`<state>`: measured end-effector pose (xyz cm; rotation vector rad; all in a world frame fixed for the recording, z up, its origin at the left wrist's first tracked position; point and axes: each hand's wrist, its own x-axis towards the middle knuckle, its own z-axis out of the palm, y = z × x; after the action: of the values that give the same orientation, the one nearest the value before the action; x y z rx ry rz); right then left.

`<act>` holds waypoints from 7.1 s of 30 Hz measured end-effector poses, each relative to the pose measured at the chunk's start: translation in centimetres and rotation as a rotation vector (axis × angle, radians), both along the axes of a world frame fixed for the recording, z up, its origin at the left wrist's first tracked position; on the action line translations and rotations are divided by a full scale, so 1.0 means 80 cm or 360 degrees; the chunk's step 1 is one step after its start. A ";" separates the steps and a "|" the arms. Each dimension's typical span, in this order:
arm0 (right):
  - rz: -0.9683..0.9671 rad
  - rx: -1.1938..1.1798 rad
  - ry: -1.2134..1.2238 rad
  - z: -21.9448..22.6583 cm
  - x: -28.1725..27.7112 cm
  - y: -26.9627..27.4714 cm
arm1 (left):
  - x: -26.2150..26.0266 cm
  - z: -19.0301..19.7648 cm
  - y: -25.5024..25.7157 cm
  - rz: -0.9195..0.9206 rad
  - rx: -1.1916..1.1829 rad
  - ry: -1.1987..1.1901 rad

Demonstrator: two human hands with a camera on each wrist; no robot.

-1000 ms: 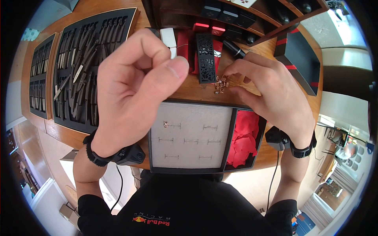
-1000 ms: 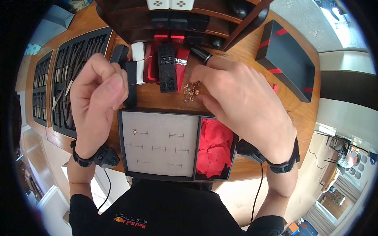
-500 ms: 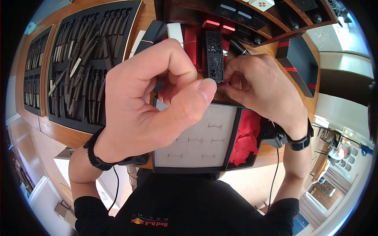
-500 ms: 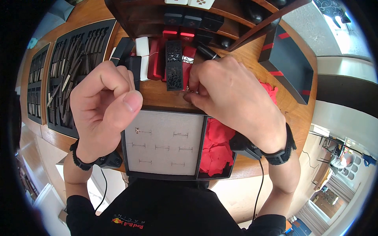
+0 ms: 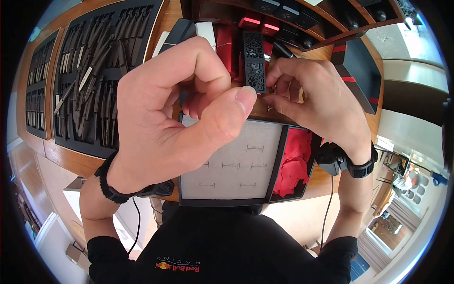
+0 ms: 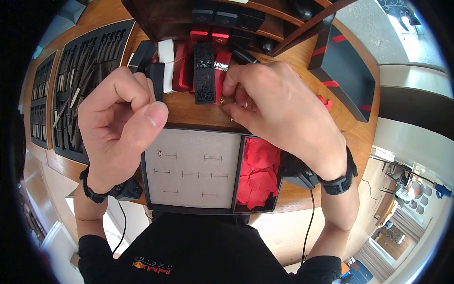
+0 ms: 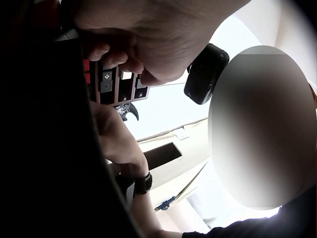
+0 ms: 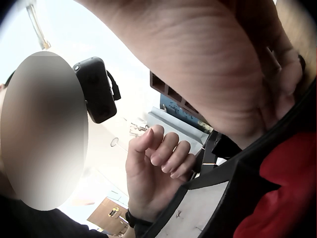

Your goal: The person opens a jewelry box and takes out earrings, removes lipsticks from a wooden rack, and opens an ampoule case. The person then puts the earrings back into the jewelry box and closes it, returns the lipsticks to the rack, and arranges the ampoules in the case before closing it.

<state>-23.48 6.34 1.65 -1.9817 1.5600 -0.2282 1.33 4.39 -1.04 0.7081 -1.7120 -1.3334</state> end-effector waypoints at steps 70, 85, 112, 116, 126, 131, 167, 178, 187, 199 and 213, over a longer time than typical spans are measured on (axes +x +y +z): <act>-0.0588 -0.0049 -0.1592 -0.016 0.021 0.100 | 0.031 0.040 0.029 -0.0218 -0.0776 -0.1197; -0.0515 -0.0089 -0.1433 -0.015 0.014 0.102 | 0.019 0.056 0.030 -0.0298 -0.0790 -0.1552; -0.0381 -0.0302 -0.1262 -0.001 0.018 0.110 | 0.020 0.043 0.057 -0.0060 -0.0863 -0.1465; -0.0392 -0.0317 -0.1288 -0.002 0.019 0.110 | 0.019 0.043 0.054 -0.0069 -0.0883 -0.1454; -0.0408 -0.0366 -0.1302 0.001 0.009 0.108 | 0.019 0.048 0.046 -0.0125 -0.0851 -0.1433; -0.0647 -0.0482 -0.1322 0.001 0.001 0.107 | 0.023 0.063 0.028 0.0040 -0.0800 -0.1171; -0.0266 -0.0156 -0.0325 0.020 -0.014 0.057 | -0.009 0.010 -0.002 -0.0262 -0.0249 -0.0145; -0.0428 -0.0045 -0.1227 0.000 0.013 0.086 | -0.015 0.008 0.003 -0.0273 -0.0427 -0.0264; -0.0393 -0.0127 -0.1191 -0.008 0.013 0.088 | -0.017 0.006 0.003 -0.0243 -0.0449 -0.0313; -0.0421 -0.0133 -0.1199 -0.009 0.014 0.089 | -0.016 0.002 0.003 -0.0305 -0.0467 -0.0361; -0.0343 -0.0256 -0.1129 -0.016 0.012 0.087 | -0.017 0.001 0.001 -0.0380 -0.0481 -0.0344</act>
<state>-22.48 13.32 0.38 -1.5718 1.2912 -1.0452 -0.04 4.50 -0.93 0.4989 -2.1709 -1.1477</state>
